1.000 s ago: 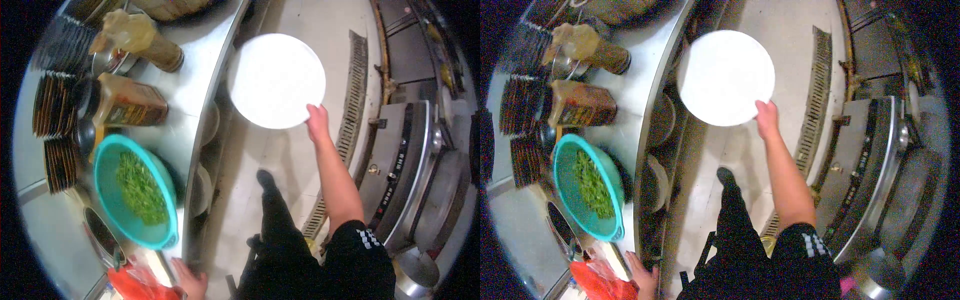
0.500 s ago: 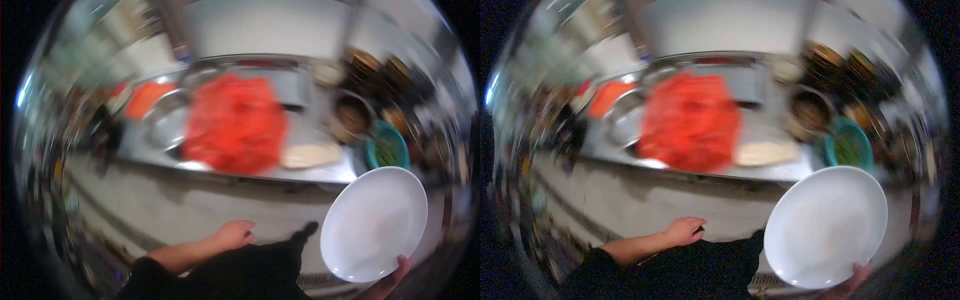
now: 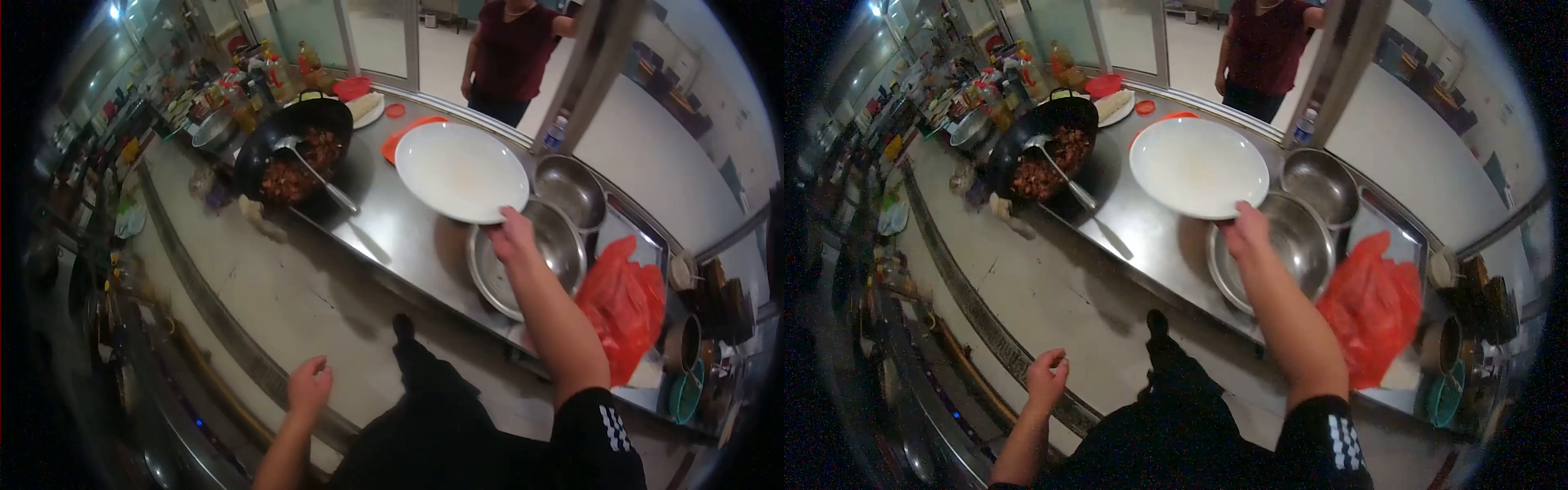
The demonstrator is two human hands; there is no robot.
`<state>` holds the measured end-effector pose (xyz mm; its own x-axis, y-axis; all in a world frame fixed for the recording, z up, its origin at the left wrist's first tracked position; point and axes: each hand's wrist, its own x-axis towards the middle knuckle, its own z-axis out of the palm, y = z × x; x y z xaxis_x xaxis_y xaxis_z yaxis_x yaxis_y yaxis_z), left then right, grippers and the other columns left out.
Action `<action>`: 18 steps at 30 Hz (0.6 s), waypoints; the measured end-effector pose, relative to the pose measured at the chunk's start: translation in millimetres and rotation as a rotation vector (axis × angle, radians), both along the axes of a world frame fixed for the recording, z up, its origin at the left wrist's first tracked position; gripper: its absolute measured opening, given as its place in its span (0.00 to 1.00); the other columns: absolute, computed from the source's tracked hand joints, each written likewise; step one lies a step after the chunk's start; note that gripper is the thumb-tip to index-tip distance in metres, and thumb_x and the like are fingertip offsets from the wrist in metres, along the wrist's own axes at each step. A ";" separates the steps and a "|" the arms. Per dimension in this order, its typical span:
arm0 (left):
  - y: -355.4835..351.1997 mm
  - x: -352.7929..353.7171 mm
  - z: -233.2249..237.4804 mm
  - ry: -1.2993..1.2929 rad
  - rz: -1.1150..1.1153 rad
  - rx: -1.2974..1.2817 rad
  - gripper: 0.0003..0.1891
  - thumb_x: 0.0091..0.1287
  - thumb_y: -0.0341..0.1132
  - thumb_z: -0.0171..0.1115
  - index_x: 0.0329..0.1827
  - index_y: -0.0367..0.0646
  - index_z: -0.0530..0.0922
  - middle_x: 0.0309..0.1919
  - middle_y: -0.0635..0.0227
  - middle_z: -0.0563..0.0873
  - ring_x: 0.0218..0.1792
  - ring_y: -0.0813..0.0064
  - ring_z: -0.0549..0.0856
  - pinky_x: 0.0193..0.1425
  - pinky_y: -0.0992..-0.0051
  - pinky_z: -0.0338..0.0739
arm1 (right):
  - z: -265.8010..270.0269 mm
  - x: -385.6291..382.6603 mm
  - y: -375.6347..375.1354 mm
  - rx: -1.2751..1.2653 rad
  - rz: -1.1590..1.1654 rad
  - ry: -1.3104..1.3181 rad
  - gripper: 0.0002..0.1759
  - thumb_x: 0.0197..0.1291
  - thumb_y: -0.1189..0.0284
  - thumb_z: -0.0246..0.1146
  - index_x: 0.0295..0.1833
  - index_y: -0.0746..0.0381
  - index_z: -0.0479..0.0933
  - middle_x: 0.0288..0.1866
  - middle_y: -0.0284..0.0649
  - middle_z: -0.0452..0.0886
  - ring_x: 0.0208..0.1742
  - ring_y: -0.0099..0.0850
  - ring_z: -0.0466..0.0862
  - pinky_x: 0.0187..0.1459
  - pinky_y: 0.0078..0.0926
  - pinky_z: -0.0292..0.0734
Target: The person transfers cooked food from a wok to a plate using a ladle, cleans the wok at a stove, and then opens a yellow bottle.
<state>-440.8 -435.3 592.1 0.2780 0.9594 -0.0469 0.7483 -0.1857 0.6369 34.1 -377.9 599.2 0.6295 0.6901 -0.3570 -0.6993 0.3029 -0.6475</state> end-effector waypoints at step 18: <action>500.6 -50.9 -37.1 -1.236 0.396 -1.100 0.22 0.64 0.39 0.58 0.60 0.41 0.68 0.56 0.55 0.77 0.54 0.60 0.78 0.56 0.58 0.75 | 30.6 -140.9 278.8 -0.655 0.970 -1.004 0.32 0.62 0.49 0.55 0.59 0.65 0.66 0.38 0.51 0.79 0.29 0.35 0.82 0.26 0.29 0.75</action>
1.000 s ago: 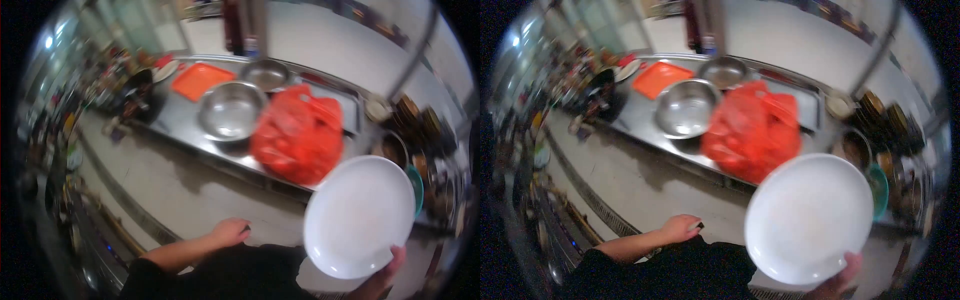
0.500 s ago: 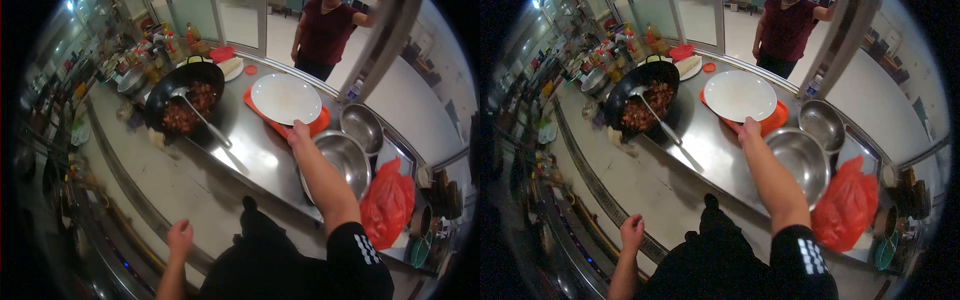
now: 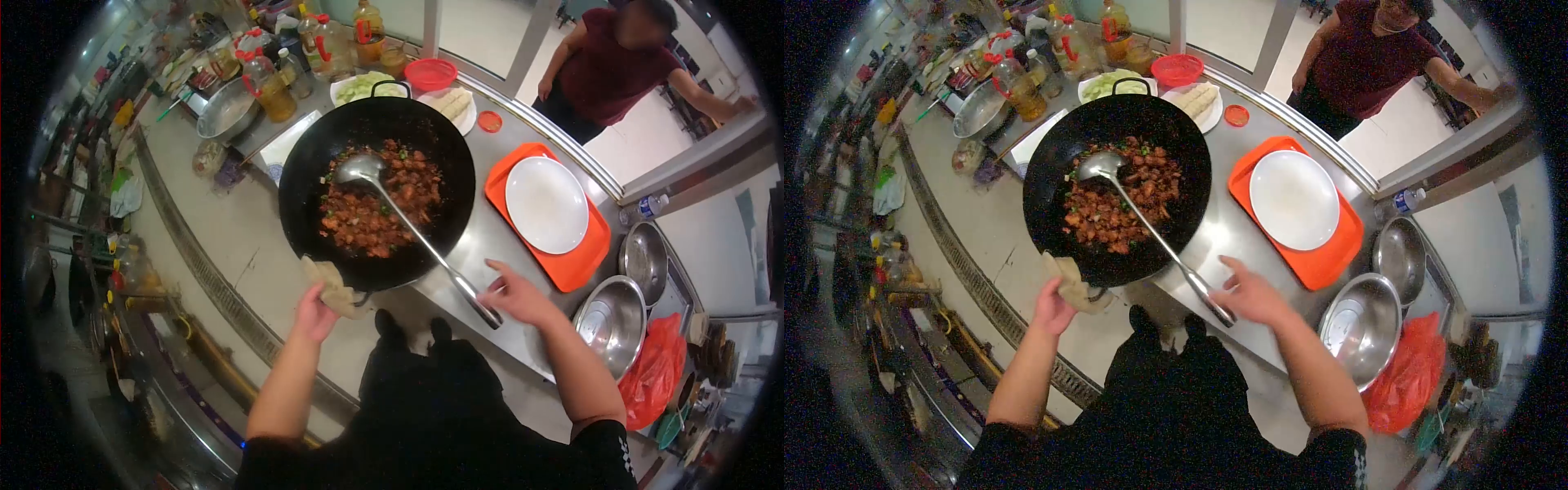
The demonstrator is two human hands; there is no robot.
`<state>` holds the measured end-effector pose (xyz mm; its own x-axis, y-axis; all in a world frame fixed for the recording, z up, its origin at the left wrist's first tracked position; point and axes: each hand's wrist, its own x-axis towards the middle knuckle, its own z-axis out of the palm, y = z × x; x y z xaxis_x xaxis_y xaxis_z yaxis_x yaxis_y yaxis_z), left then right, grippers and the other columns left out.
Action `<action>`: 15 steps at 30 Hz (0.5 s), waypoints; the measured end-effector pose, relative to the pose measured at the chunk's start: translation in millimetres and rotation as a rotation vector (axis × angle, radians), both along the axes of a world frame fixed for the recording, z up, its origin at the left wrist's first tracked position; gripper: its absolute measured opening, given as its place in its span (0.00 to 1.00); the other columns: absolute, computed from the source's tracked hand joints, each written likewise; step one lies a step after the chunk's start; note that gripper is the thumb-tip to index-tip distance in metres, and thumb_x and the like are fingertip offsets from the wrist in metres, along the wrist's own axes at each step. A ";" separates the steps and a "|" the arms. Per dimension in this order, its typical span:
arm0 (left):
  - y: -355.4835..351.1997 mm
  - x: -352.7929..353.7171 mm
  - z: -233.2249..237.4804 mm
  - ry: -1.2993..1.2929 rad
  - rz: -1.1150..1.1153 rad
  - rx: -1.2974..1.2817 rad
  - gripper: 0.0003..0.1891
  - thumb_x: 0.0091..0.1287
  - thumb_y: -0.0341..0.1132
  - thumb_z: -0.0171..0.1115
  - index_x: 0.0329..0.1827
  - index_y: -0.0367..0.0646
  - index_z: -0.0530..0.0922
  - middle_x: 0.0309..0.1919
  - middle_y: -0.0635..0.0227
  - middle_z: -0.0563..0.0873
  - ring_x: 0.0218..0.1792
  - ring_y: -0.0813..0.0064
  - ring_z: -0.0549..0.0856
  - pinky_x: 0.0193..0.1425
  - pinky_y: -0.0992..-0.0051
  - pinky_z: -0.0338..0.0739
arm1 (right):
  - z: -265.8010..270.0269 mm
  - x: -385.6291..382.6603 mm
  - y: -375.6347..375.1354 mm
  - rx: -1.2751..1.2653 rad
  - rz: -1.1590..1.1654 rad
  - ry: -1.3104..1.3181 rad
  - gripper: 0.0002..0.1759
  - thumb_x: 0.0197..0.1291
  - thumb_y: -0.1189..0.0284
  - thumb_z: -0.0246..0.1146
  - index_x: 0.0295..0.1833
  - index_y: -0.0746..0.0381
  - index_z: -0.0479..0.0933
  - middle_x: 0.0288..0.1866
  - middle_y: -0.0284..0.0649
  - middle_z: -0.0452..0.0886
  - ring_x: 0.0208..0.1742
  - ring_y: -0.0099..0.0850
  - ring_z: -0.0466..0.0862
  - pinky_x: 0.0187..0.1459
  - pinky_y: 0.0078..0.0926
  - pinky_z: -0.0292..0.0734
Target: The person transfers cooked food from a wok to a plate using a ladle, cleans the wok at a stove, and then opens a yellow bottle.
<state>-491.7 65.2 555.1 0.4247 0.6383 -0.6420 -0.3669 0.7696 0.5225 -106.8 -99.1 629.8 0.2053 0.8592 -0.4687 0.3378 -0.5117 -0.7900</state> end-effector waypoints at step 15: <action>-12.9 58.0 47.6 0.458 -0.111 0.615 0.29 0.54 0.20 0.54 0.62 0.33 0.63 0.54 0.59 0.75 0.57 0.67 0.74 0.64 0.68 0.67 | 48.0 -61.7 0.7 -0.296 0.041 -0.612 0.23 0.59 0.71 0.57 0.57 0.67 0.61 0.30 0.60 0.79 0.29 0.56 0.81 0.34 0.52 0.76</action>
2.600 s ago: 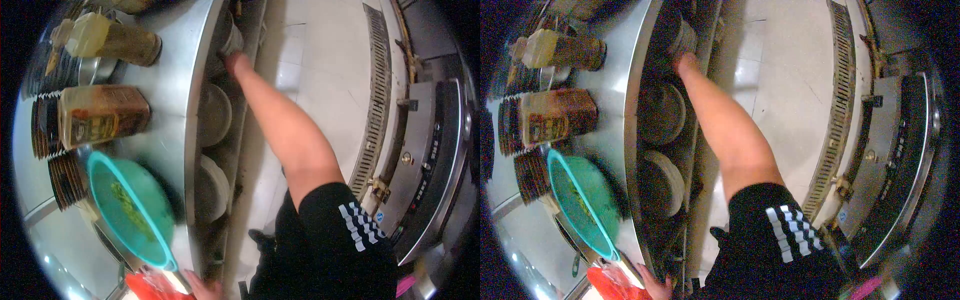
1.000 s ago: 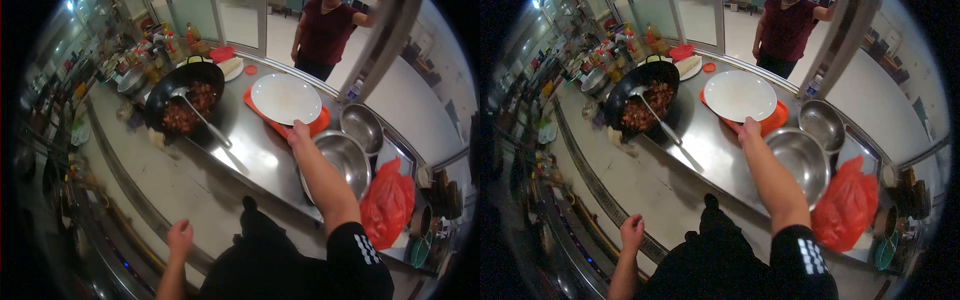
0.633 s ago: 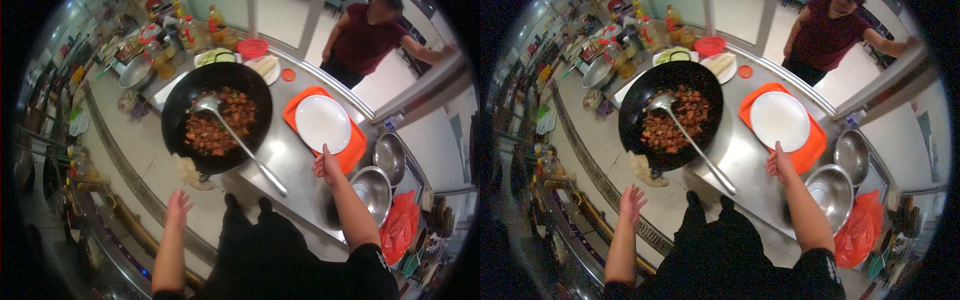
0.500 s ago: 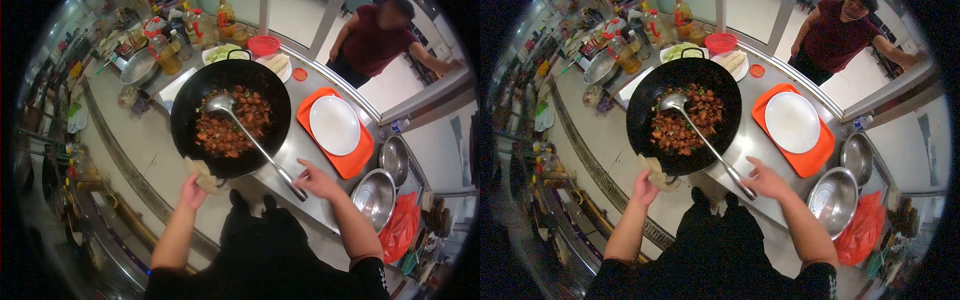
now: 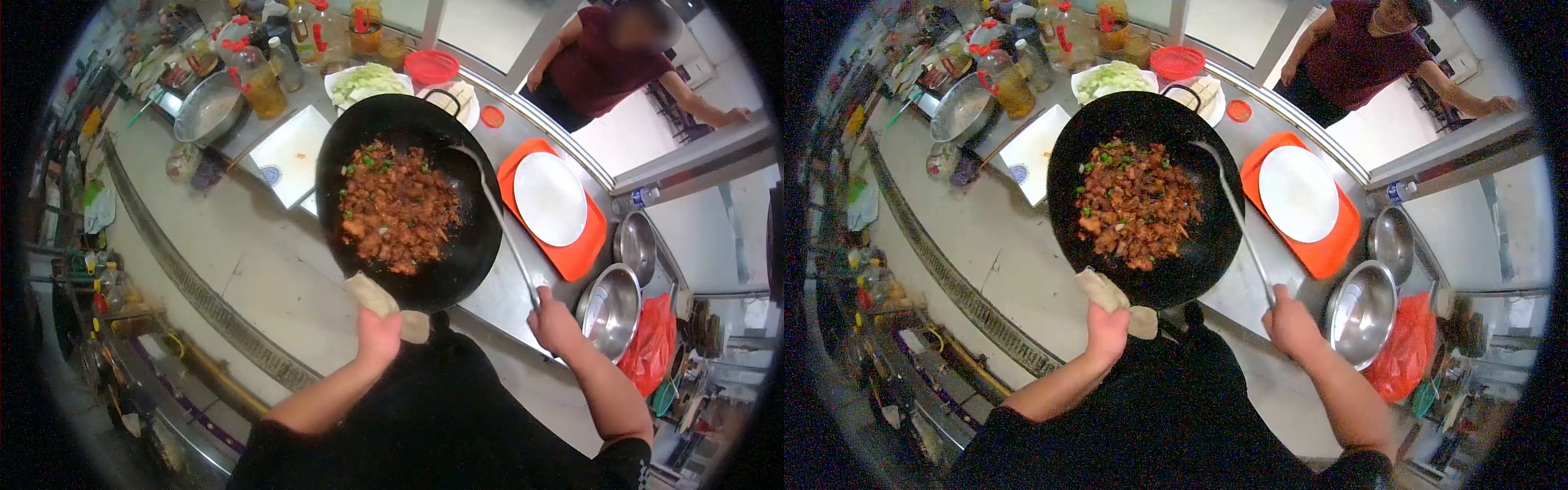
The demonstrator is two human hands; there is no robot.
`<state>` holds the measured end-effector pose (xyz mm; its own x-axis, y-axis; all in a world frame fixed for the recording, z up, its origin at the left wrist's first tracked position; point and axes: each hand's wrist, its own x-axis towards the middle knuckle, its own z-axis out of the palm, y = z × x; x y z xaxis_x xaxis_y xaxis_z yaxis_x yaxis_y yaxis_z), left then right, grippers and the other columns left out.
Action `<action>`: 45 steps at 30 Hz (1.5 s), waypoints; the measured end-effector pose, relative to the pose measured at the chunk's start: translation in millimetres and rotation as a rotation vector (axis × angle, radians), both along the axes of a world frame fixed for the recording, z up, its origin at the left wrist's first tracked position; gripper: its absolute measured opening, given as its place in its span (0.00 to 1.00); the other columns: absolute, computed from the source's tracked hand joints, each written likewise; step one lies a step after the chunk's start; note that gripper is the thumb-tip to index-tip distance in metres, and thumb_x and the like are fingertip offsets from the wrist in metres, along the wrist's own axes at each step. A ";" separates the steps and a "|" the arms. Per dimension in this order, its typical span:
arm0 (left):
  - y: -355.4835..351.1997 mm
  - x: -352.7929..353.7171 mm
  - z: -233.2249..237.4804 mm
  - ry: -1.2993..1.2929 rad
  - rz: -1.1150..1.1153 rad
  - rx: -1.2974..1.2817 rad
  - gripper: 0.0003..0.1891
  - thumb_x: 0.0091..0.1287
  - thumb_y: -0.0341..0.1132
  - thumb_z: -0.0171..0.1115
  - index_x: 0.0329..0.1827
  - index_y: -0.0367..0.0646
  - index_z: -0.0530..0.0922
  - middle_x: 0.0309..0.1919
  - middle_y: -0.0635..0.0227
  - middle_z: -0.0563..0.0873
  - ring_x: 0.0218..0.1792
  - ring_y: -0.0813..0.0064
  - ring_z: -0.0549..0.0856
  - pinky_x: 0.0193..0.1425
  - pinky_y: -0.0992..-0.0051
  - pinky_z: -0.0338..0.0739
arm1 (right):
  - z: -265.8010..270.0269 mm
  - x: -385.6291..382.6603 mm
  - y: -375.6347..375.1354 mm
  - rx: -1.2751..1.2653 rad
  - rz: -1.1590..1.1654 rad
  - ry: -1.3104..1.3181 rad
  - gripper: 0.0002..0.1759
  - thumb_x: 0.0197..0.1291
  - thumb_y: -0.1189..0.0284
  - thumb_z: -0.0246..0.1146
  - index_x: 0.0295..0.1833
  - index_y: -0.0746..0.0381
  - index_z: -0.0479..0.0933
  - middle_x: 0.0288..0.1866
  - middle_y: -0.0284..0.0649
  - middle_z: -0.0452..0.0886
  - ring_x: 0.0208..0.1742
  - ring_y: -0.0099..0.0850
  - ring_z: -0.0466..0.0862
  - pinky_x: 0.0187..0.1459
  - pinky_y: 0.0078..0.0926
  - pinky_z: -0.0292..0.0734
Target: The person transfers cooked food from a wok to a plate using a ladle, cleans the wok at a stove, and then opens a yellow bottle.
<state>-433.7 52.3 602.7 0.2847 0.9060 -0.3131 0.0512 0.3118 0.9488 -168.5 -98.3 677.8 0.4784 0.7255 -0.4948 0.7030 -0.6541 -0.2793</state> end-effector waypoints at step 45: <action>-78.1 90.2 19.0 -0.185 0.199 -0.200 0.22 0.56 0.21 0.48 0.57 0.36 0.69 0.46 0.63 0.78 0.45 0.67 0.81 0.48 0.67 0.79 | 17.6 227.3 -175.4 0.189 -0.644 0.834 0.22 0.51 0.80 0.54 0.56 0.65 0.65 0.17 0.36 0.69 0.11 0.28 0.70 0.12 0.27 0.66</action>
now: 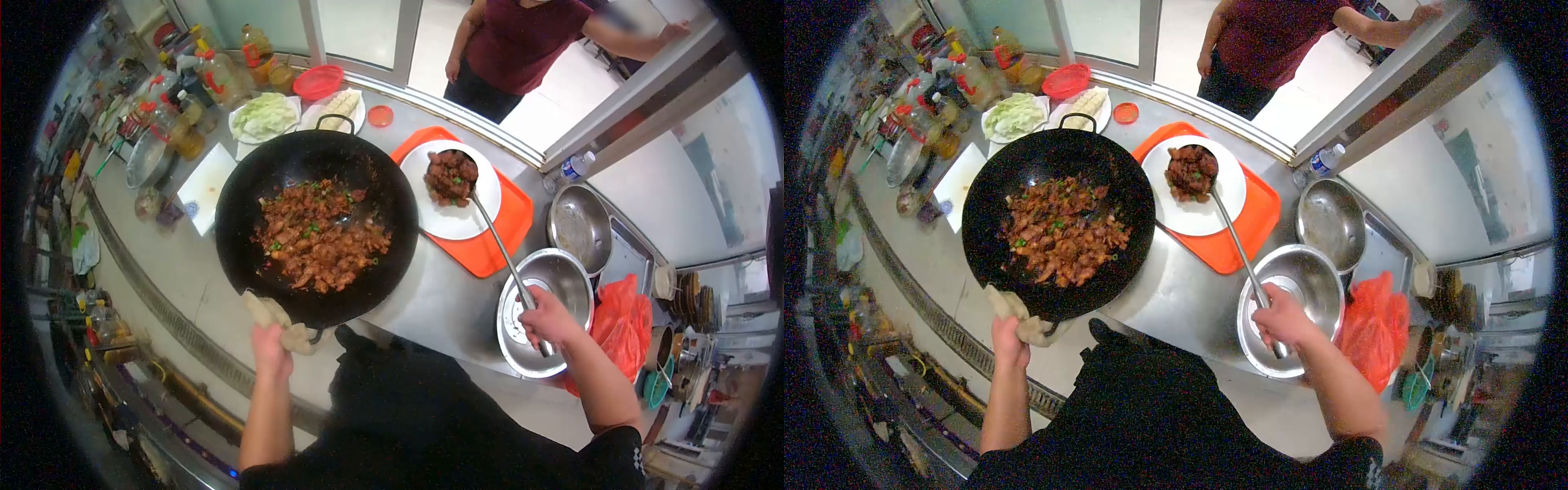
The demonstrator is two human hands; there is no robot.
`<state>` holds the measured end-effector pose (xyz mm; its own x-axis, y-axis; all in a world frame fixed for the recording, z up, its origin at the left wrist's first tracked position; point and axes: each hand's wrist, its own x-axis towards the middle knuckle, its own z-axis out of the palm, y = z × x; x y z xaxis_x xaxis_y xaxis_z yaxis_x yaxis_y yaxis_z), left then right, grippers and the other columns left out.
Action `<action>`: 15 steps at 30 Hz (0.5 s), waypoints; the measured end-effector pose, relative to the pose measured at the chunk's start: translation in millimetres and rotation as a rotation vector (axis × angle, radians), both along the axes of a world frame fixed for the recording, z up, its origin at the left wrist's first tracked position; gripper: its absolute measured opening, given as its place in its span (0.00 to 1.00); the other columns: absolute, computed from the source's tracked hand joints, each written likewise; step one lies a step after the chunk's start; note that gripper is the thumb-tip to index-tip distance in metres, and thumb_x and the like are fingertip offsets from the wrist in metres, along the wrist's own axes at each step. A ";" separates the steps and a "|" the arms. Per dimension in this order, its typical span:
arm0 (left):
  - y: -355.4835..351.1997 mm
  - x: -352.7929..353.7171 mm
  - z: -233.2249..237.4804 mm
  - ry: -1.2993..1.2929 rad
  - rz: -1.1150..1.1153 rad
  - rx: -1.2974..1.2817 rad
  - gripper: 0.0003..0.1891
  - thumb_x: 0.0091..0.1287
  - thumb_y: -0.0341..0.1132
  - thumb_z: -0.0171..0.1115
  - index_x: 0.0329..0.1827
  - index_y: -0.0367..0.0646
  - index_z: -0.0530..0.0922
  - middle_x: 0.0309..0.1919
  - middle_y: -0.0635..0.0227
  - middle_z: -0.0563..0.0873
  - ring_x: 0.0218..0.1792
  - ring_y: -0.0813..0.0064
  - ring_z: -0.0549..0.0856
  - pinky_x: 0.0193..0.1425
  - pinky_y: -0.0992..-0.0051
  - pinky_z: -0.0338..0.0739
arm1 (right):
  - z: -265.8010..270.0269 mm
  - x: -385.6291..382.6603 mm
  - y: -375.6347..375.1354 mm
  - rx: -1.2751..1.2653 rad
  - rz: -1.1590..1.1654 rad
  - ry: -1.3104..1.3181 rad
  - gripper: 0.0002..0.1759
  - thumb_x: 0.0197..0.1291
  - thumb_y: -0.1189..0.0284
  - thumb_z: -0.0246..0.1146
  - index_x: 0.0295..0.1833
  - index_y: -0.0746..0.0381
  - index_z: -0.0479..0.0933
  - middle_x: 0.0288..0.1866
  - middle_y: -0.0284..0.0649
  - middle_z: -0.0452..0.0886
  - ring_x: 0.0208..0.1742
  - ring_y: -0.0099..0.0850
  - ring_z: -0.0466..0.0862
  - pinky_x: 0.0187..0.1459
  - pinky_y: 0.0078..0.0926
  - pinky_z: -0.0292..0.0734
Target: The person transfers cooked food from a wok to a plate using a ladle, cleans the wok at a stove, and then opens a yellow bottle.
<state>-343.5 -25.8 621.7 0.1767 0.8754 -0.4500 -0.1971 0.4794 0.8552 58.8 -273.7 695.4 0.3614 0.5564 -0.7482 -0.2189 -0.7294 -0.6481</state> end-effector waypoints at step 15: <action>-1.6 -25.8 -0.9 0.012 -0.002 -0.025 0.26 0.53 0.21 0.49 0.59 0.36 0.68 0.49 0.62 0.78 0.48 0.67 0.80 0.52 0.68 0.77 | -42.7 -24.3 -0.7 -0.450 0.428 -1.050 0.24 0.56 0.74 0.55 0.59 0.64 0.61 0.34 0.59 0.81 0.38 0.56 0.82 0.43 0.52 0.75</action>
